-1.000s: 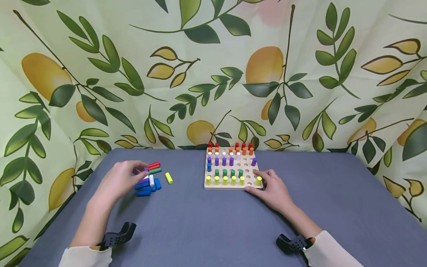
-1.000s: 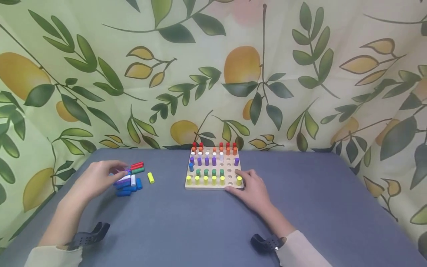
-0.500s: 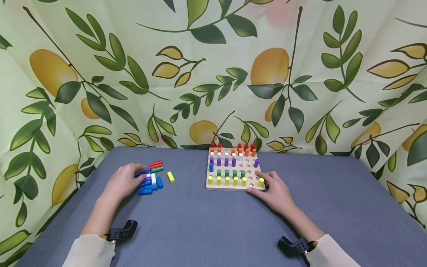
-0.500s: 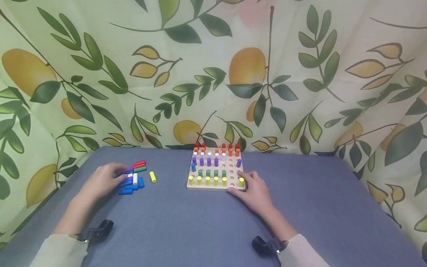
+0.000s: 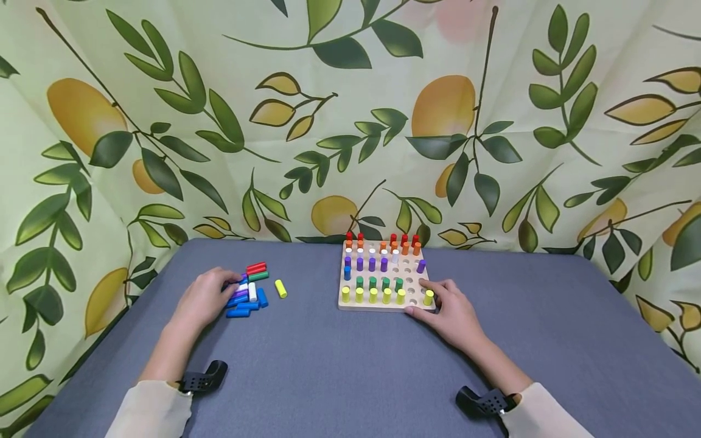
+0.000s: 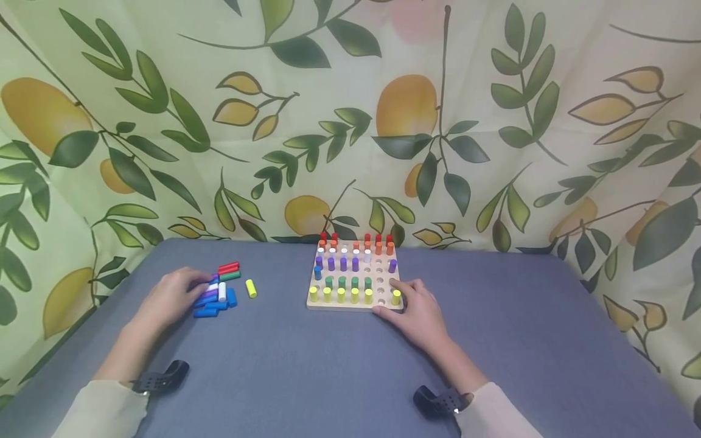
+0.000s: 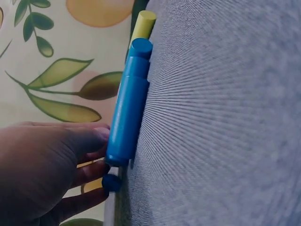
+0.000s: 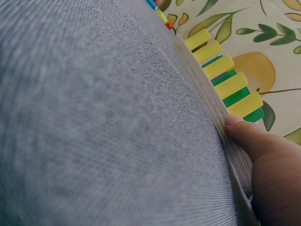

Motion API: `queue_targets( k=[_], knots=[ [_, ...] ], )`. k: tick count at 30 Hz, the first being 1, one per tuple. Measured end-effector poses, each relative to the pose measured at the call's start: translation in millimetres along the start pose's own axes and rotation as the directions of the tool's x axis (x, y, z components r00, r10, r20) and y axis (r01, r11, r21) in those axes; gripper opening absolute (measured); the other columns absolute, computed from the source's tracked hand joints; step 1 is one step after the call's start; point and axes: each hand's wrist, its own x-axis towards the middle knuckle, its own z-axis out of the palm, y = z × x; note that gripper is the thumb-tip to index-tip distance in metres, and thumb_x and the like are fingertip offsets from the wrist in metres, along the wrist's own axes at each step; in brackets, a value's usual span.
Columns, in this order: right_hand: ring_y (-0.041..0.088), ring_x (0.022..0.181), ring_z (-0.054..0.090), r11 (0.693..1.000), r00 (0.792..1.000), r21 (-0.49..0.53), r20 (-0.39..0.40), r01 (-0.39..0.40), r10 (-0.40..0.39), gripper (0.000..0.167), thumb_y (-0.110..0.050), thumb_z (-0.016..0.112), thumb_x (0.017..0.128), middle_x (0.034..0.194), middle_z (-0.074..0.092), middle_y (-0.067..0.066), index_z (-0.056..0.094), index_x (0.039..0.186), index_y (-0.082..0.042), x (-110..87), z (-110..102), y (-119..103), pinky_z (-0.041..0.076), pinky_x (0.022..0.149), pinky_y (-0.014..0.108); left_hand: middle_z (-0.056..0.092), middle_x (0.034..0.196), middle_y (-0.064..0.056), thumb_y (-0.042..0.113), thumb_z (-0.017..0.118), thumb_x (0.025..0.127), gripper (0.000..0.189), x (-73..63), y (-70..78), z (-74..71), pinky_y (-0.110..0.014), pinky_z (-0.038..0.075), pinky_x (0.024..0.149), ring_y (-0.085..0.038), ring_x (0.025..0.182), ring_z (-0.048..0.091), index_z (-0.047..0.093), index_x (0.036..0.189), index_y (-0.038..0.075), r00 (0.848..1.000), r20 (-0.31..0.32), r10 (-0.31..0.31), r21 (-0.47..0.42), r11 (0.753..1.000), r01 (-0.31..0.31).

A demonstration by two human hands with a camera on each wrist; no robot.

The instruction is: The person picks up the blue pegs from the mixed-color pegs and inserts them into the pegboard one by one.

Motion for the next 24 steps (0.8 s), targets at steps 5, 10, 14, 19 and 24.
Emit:
queue_targets(
  k=[5, 10, 14, 19, 24],
  knots=[
    [0.014, 0.078, 0.047, 1.0, 1.0, -0.005, 0.008, -0.003, 0.003, 0.072, -0.051, 0.082, 0.08, 0.106, 0.059, 0.011, 0.064, 0.136, -0.01, -0.8, -0.1, 0.7, 0.034, 0.063, 0.026, 0.069, 0.111, -0.023, 0.011, 0.064, 0.097, 0.022, 2.3, -0.9, 1.0, -0.06, 0.051, 0.091, -0.041, 0.106, 0.065, 0.074, 0.113, 0.0, 1.0, 0.022, 0.022, 0.011, 1.0, -0.022],
    [0.015, 0.078, 0.047, 1.0, 1.0, -0.002, 0.008, 0.005, -0.005, 0.072, -0.051, 0.081, 0.08, 0.106, 0.059, 0.011, 0.063, 0.136, -0.01, -0.1, -0.9, 0.2, 0.034, 0.063, 0.026, 0.069, 0.113, -0.023, 0.011, 0.064, 0.097, 0.021, 3.2, -1.6, 1.7, -0.061, 0.05, 0.093, -0.043, 0.11, 0.064, 0.074, 0.113, 0.002, 0.998, 0.045, 0.035, 0.015, 0.999, -0.036],
    [0.014, 0.078, 0.047, 1.0, 1.0, -0.002, 0.006, 0.007, -0.007, 0.071, -0.051, 0.082, 0.08, 0.106, 0.059, 0.011, 0.064, 0.136, -0.01, 0.3, -0.8, -0.3, 0.034, 0.063, 0.025, 0.07, 0.116, -0.024, 0.012, 0.068, 0.095, 0.02, 2.5, -0.1, 2.5, -0.062, 0.05, 0.095, -0.044, 0.112, 0.064, 0.075, 0.112, 0.003, 0.998, 0.057, 0.032, 0.027, 0.999, -0.033],
    [0.014, 0.077, 0.047, 1.0, 1.0, 0.004, 0.009, -0.003, 0.003, 0.071, -0.051, 0.081, 0.08, 0.107, 0.06, 0.011, 0.064, 0.135, -0.01, 0.3, -0.8, -1.5, 0.034, 0.063, 0.026, 0.07, 0.119, -0.025, 0.013, 0.072, 0.093, 0.021, 1.5, 2.3, 4.5, -0.063, 0.049, 0.096, -0.046, 0.115, 0.063, 0.075, 0.112, 0.004, 0.998, 0.066, 0.021, 0.044, 0.999, -0.024],
    [0.014, 0.077, 0.046, 1.0, 1.0, 0.008, 0.013, -0.009, 0.008, 0.07, -0.051, 0.08, 0.081, 0.106, 0.059, 0.011, 0.064, 0.136, -0.01, 0.0, -2.6, -2.6, 0.033, 0.063, 0.026, 0.07, 0.117, -0.024, 0.012, 0.071, 0.093, 0.021, 1.6, 3.9, 5.0, -0.062, 0.051, 0.094, -0.045, 0.113, 0.064, 0.075, 0.112, 0.004, 0.998, 0.056, 0.03, 0.05, 0.998, -0.033]
  ],
)
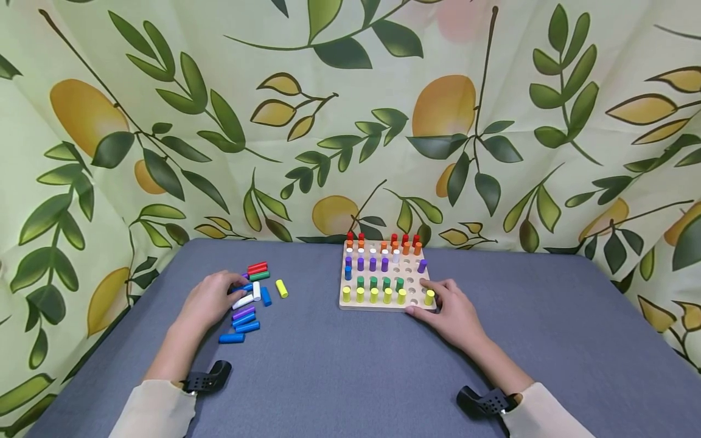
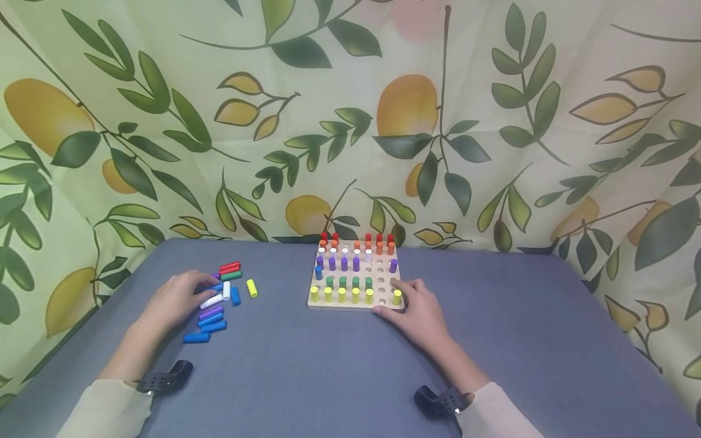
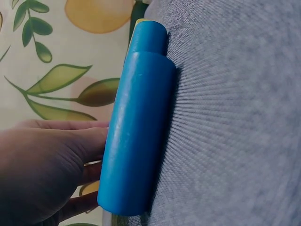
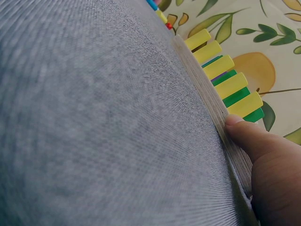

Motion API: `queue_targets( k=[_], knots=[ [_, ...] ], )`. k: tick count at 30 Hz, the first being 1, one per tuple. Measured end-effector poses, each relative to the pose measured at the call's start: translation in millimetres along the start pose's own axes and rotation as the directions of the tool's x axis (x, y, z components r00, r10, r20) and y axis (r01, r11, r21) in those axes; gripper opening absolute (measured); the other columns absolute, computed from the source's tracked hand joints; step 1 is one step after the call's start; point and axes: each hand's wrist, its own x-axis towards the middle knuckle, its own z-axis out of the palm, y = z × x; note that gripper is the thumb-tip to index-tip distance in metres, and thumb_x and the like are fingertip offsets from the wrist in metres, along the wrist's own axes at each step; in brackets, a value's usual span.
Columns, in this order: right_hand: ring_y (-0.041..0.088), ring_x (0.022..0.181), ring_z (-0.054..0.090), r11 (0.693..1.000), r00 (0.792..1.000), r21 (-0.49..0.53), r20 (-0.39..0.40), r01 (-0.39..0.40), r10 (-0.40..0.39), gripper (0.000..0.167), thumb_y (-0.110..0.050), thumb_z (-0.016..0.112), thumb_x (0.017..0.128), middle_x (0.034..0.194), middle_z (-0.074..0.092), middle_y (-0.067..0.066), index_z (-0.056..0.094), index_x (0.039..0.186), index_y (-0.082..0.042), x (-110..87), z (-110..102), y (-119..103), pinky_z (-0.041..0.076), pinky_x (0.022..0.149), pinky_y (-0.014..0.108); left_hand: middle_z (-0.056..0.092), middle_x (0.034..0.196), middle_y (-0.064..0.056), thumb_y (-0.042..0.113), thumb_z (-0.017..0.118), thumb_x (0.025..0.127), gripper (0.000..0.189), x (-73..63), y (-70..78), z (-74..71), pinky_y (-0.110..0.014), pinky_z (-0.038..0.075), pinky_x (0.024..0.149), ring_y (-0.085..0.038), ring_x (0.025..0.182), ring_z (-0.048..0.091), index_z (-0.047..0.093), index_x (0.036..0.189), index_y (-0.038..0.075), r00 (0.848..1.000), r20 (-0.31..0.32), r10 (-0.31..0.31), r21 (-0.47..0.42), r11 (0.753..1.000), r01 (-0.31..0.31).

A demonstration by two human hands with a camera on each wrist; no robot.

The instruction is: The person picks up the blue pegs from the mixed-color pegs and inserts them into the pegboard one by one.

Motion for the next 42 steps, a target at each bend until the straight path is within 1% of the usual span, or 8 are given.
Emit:
queue_targets(
  k=[13, 16, 19, 23, 27, 31, 35, 42],
  knots=[
    [0.014, 0.077, 0.046, 1.0, 1.0, -0.004, -0.006, 0.003, -0.003, 0.07, -0.051, 0.08, 0.081, 0.107, 0.059, 0.012, 0.064, 0.136, -0.009, -1.7, -3.4, 1.8, 0.033, 0.062, 0.026, 0.072, 0.113, -0.022, 0.012, 0.071, 0.093, 0.021, 1.0, 5.6, -2.8, -0.06, 0.052, 0.091, -0.041, 0.107, 0.066, 0.075, 0.112, 0.003, 1.0, -0.018, 0.0, -0.012, 1.0, 0.0],
    [0.014, 0.077, 0.047, 1.0, 1.0, -0.007, -0.006, -0.001, 0.001, 0.071, -0.051, 0.081, 0.081, 0.108, 0.059, 0.012, 0.064, 0.136, -0.01, -2.3, -3.1, 2.9, 0.033, 0.062, 0.025, 0.071, 0.114, -0.021, 0.014, 0.071, 0.094, 0.022, 1.6, 8.8, -5.5, -0.059, 0.052, 0.091, -0.039, 0.106, 0.066, 0.074, 0.114, 0.004, 1.0, -0.029, -0.001, -0.041, 0.999, -0.001],
    [0.014, 0.077, 0.047, 1.0, 1.0, -0.011, -0.011, 0.001, -0.002, 0.071, -0.051, 0.081, 0.08, 0.107, 0.059, 0.011, 0.064, 0.136, -0.01, -2.9, -2.9, 3.6, 0.033, 0.062, 0.025, 0.071, 0.116, -0.019, 0.016, 0.069, 0.095, 0.023, 2.9, 14.8, -9.2, -0.059, 0.052, 0.091, -0.036, 0.106, 0.066, 0.074, 0.115, 0.006, 0.999, -0.046, 0.01, -0.107, 0.994, -0.015],
    [0.014, 0.077, 0.046, 1.0, 1.0, -0.011, -0.018, 0.009, -0.009, 0.072, -0.051, 0.082, 0.08, 0.105, 0.059, 0.011, 0.064, 0.136, -0.009, -2.9, -3.5, 3.3, 0.033, 0.063, 0.026, 0.071, 0.118, -0.018, 0.016, 0.068, 0.096, 0.024, 3.8, 28.2, -14.0, -0.056, 0.054, 0.09, -0.035, 0.105, 0.066, 0.073, 0.118, 0.006, 0.997, -0.068, 0.043, -0.195, 0.979, -0.056],
    [0.014, 0.077, 0.047, 1.0, 1.0, -0.009, -0.012, 0.005, -0.005, 0.071, -0.051, 0.081, 0.08, 0.105, 0.059, 0.011, 0.064, 0.136, -0.01, -1.7, -2.4, 2.7, 0.034, 0.063, 0.026, 0.071, 0.119, -0.016, 0.016, 0.066, 0.098, 0.026, 3.0, 42.6, -17.5, -0.053, 0.055, 0.089, -0.032, 0.104, 0.066, 0.072, 0.121, 0.006, 0.995, -0.076, 0.061, -0.235, 0.969, -0.077],
    [0.014, 0.077, 0.046, 1.0, 1.0, -0.01, -0.006, 0.004, -0.004, 0.071, -0.052, 0.081, 0.08, 0.106, 0.059, 0.011, 0.064, 0.136, -0.011, -0.9, 1.0, 2.5, 0.034, 0.064, 0.026, 0.07, 0.116, -0.012, 0.017, 0.065, 0.099, 0.028, 3.5, 56.2, -21.7, -0.05, 0.055, 0.088, -0.03, 0.103, 0.065, 0.071, 0.125, 0.008, 0.996, -0.058, 0.065, -0.24, 0.968, -0.077],
    [0.014, 0.077, 0.046, 1.0, 1.0, -0.004, -0.006, 0.001, -0.001, 0.072, -0.052, 0.081, 0.08, 0.106, 0.059, 0.011, 0.064, 0.136, -0.011, -0.8, 2.1, 2.5, 0.034, 0.064, 0.026, 0.069, 0.108, -0.008, 0.017, 0.066, 0.099, 0.03, 9.6, 72.3, -27.9, -0.047, 0.055, 0.085, -0.026, 0.1, 0.064, 0.07, 0.126, 0.007, 0.994, -0.047, 0.102, -0.238, 0.965, -0.11],
    [0.014, 0.078, 0.047, 1.0, 1.0, 0.006, -0.001, 0.0, 0.0, 0.073, -0.052, 0.081, 0.08, 0.107, 0.059, 0.011, 0.063, 0.137, -0.01, -1.1, 1.7, 3.0, 0.034, 0.064, 0.026, 0.065, 0.104, -0.006, 0.016, 0.065, 0.099, 0.03, 20.9, 112.0, -35.7, -0.035, 0.05, 0.077, -0.02, 0.09, 0.058, 0.07, 0.128, 0.009, 0.987, -0.048, 0.152, -0.251, 0.955, -0.159]
  ],
)
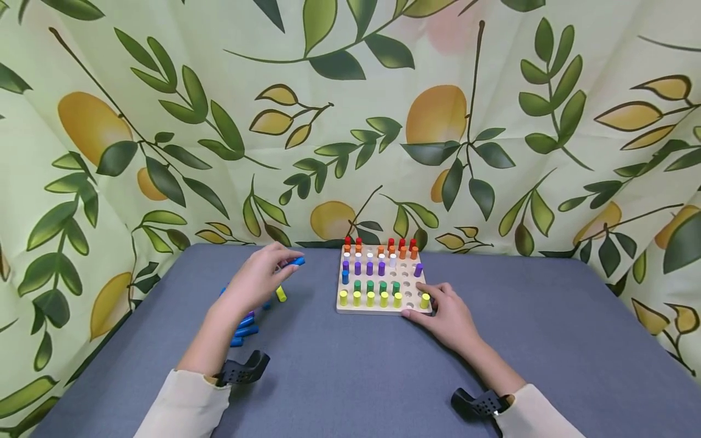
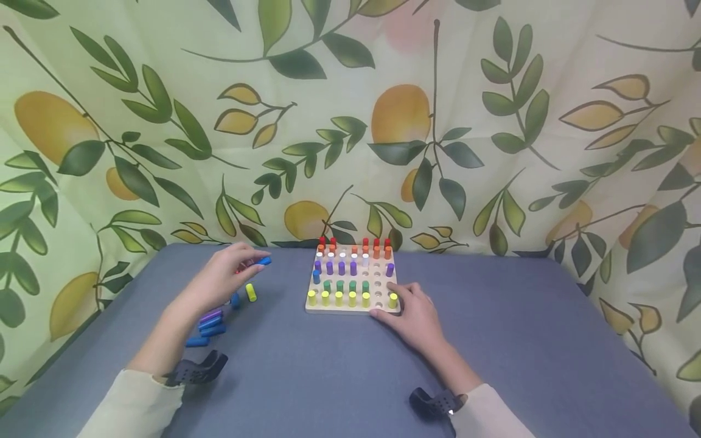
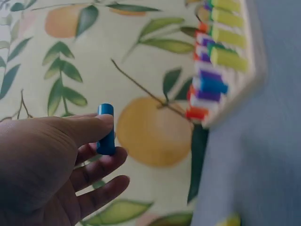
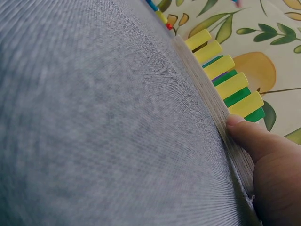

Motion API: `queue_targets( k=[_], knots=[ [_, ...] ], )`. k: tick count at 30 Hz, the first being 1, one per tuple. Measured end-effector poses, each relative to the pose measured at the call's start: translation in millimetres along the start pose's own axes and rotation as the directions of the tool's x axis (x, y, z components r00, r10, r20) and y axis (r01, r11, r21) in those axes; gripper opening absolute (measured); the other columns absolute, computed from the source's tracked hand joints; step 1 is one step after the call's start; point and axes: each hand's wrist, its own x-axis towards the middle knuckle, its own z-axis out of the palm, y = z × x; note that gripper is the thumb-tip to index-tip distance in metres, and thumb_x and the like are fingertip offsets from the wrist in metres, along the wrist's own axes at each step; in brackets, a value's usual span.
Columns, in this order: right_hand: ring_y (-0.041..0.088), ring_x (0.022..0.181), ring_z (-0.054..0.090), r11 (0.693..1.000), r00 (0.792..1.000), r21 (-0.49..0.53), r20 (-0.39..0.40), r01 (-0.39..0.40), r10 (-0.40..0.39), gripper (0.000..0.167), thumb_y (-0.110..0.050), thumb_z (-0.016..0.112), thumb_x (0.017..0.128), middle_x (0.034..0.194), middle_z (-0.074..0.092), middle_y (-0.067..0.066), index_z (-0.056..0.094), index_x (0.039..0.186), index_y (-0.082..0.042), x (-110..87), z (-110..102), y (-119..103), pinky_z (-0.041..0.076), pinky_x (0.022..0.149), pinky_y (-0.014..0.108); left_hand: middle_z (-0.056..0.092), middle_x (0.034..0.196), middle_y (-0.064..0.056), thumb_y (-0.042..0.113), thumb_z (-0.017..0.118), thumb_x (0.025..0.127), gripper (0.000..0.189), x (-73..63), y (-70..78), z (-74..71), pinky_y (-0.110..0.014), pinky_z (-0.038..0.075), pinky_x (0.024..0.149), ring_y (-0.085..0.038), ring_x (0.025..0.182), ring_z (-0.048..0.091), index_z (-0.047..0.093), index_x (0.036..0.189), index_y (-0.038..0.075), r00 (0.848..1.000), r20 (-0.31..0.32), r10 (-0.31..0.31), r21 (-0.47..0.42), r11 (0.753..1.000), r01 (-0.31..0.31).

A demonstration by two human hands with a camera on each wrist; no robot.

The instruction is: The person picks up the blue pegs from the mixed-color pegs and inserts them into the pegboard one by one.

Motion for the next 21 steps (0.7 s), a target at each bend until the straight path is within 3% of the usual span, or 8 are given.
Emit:
queue_targets(
  k=[4, 8, 16, 21],
  knots=[
    [0.015, 0.078, 0.047, 1.0, 1.0, 0.0, -0.002, -0.001, 0.001, 0.073, -0.052, 0.082, 0.079, 0.107, 0.059, 0.011, 0.064, 0.137, -0.011, -0.4, 0.6, -0.2, 0.034, 0.064, 0.026, 0.063, 0.107, -0.007, 0.019, 0.061, 0.102, 0.034, 13.4, 22.7, 9.0, -0.032, 0.045, 0.074, -0.019, 0.088, 0.054, 0.066, 0.135, 0.015, 1.0, 0.016, 0.01, -0.044, 0.999, -0.009],
    [0.015, 0.078, 0.047, 1.0, 1.0, 0.0, -0.002, 0.009, -0.009, 0.072, -0.052, 0.082, 0.079, 0.106, 0.059, 0.011, 0.064, 0.136, -0.011, 1.1, 2.3, -1.1, 0.034, 0.064, 0.026, 0.063, 0.112, -0.007, 0.02, 0.058, 0.103, 0.033, 27.6, 40.1, 17.7, -0.034, 0.048, 0.077, -0.021, 0.093, 0.056, 0.065, 0.136, 0.018, 0.999, 0.022, 0.029, -0.114, 0.993, -0.026],
    [0.015, 0.078, 0.047, 1.0, 1.0, -0.002, -0.01, 0.013, -0.013, 0.072, -0.052, 0.081, 0.08, 0.106, 0.059, 0.012, 0.064, 0.135, -0.01, 2.2, 0.8, -1.6, 0.033, 0.063, 0.026, 0.063, 0.116, -0.007, 0.015, 0.058, 0.103, 0.03, 50.5, 61.7, 35.2, -0.038, 0.053, 0.087, -0.022, 0.1, 0.058, 0.065, 0.133, 0.014, 0.999, -0.018, 0.038, -0.216, 0.976, -0.041],
    [0.014, 0.078, 0.047, 1.0, 1.0, -0.006, -0.003, 0.003, -0.003, 0.072, -0.052, 0.082, 0.079, 0.107, 0.06, 0.011, 0.064, 0.136, -0.011, 0.8, 0.9, -1.7, 0.034, 0.063, 0.026, 0.063, 0.113, -0.007, 0.014, 0.059, 0.103, 0.029, 58.2, 67.5, 49.1, -0.035, 0.053, 0.086, -0.02, 0.098, 0.058, 0.066, 0.131, 0.014, 0.998, -0.022, 0.056, -0.236, 0.97, -0.059]
  ],
)
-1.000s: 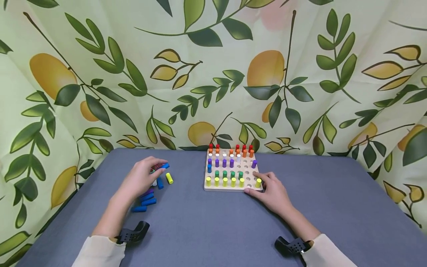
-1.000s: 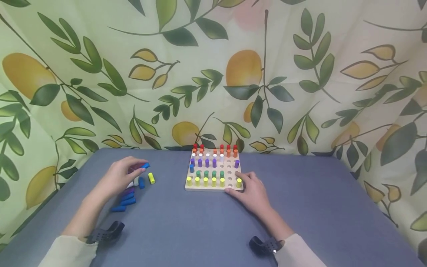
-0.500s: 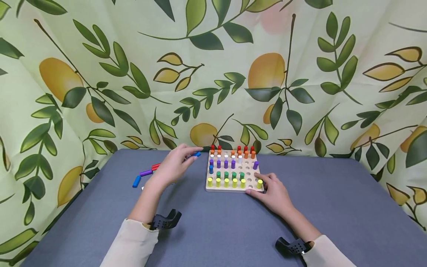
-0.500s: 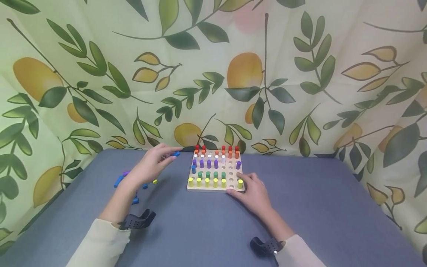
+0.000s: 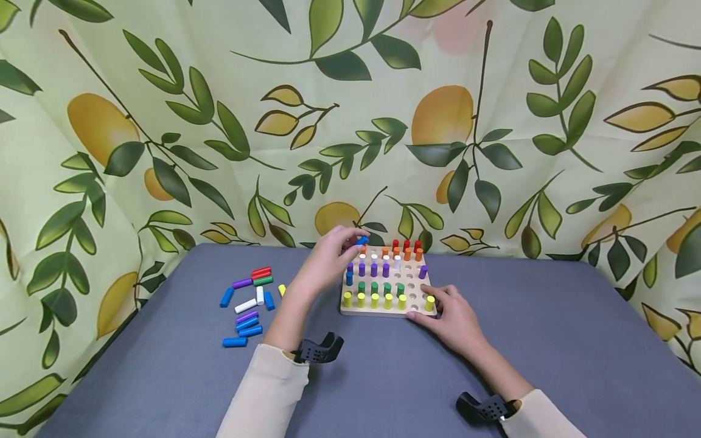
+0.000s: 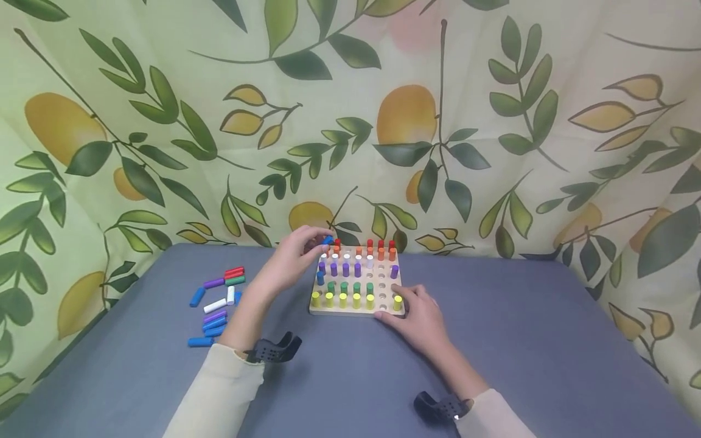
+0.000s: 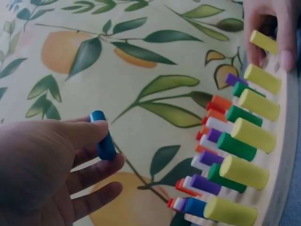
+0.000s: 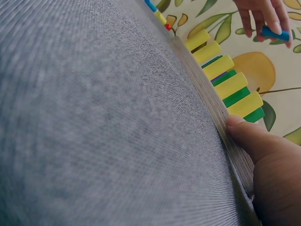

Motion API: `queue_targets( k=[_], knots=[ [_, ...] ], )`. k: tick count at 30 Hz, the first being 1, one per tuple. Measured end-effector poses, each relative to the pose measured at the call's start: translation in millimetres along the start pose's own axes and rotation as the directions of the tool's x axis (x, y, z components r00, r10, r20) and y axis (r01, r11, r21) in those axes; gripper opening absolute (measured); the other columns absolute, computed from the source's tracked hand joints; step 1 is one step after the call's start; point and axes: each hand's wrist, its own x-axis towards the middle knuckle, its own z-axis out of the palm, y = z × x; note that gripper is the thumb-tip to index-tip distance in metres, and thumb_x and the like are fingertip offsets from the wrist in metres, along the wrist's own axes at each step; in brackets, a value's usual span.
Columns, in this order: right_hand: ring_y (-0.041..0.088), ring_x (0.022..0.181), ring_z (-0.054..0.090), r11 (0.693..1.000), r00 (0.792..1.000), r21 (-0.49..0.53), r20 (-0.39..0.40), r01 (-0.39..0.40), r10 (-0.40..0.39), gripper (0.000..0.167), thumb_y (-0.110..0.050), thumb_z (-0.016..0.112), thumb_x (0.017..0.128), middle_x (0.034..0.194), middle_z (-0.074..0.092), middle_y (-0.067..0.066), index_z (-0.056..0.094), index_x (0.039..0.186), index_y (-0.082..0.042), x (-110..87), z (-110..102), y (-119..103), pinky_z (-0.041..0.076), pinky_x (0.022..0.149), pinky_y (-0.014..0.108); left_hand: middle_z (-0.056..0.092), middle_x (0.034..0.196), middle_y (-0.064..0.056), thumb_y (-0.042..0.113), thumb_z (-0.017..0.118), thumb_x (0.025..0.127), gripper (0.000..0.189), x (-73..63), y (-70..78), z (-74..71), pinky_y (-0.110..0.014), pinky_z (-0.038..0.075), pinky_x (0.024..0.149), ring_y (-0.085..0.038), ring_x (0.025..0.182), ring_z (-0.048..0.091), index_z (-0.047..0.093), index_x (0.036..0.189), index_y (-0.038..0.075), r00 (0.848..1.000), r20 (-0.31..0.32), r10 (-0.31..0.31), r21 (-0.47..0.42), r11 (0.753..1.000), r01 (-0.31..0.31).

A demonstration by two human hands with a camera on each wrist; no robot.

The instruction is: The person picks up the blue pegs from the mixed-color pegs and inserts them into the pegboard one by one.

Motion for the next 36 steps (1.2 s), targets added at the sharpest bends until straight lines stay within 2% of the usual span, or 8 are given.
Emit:
queue_targets(
  k=[5, 13, 23, 28, 36],
  knots=[
    [0.014, 0.079, 0.047, 1.0, 1.0, 0.003, 0.01, -0.009, 0.009, 0.072, -0.054, 0.081, 0.079, 0.108, 0.059, 0.01, 0.064, 0.136, -0.012, -0.3, -0.1, 1.1, 0.034, 0.064, 0.026, 0.065, 0.106, -0.005, 0.014, 0.061, 0.101, 0.025, 2.5, -5.5, 7.6, -0.034, 0.053, 0.081, -0.019, 0.093, 0.06, 0.068, 0.125, 0.013, 1.0, -0.012, -0.004, 0.021, 1.0, 0.004],
    [0.015, 0.078, 0.047, 1.0, 1.0, 0.004, 0.011, -0.014, 0.014, 0.072, -0.052, 0.081, 0.079, 0.108, 0.06, 0.01, 0.064, 0.136, -0.012, -0.7, -0.4, 1.1, 0.034, 0.064, 0.026, 0.07, 0.106, -0.004, 0.014, 0.065, 0.099, 0.024, 0.0, -8.3, 7.3, -0.037, 0.057, 0.086, -0.02, 0.095, 0.065, 0.067, 0.123, 0.012, 0.999, -0.007, -0.05, -0.009, 0.999, 0.05],
    [0.014, 0.077, 0.047, 1.0, 1.0, 0.0, -0.004, -0.005, 0.005, 0.071, -0.051, 0.082, 0.079, 0.107, 0.06, 0.011, 0.064, 0.135, -0.01, -1.3, -0.9, 0.9, 0.034, 0.063, 0.026, 0.074, 0.102, -0.002, 0.015, 0.071, 0.094, 0.02, 2.1, -17.6, 18.3, -0.036, 0.057, 0.086, -0.017, 0.094, 0.068, 0.069, 0.114, 0.012, 0.995, -0.015, -0.095, 0.026, 0.995, 0.096],
    [0.014, 0.077, 0.047, 1.0, 1.0, 0.001, -0.003, -0.003, 0.003, 0.07, -0.051, 0.081, 0.08, 0.106, 0.059, 0.01, 0.064, 0.135, -0.011, -1.1, -0.8, 1.1, 0.033, 0.063, 0.026, 0.074, 0.1, -0.001, 0.017, 0.072, 0.094, 0.022, 2.7, -25.5, 27.7, -0.035, 0.056, 0.082, -0.016, 0.091, 0.066, 0.071, 0.116, 0.013, 0.991, -0.002, -0.137, 0.064, 0.988, 0.137],
    [0.013, 0.077, 0.046, 1.0, 1.0, 0.003, -0.017, 0.017, -0.017, 0.069, -0.05, 0.082, 0.079, 0.104, 0.059, 0.009, 0.065, 0.134, -0.011, -1.6, -0.5, 1.9, 0.033, 0.063, 0.025, 0.076, 0.097, -0.001, 0.019, 0.071, 0.095, 0.022, 2.7, -33.3, 38.5, -0.039, 0.056, 0.084, -0.015, 0.089, 0.068, 0.074, 0.115, 0.012, 0.991, 0.031, -0.13, 0.115, 0.985, 0.125]
  ],
)
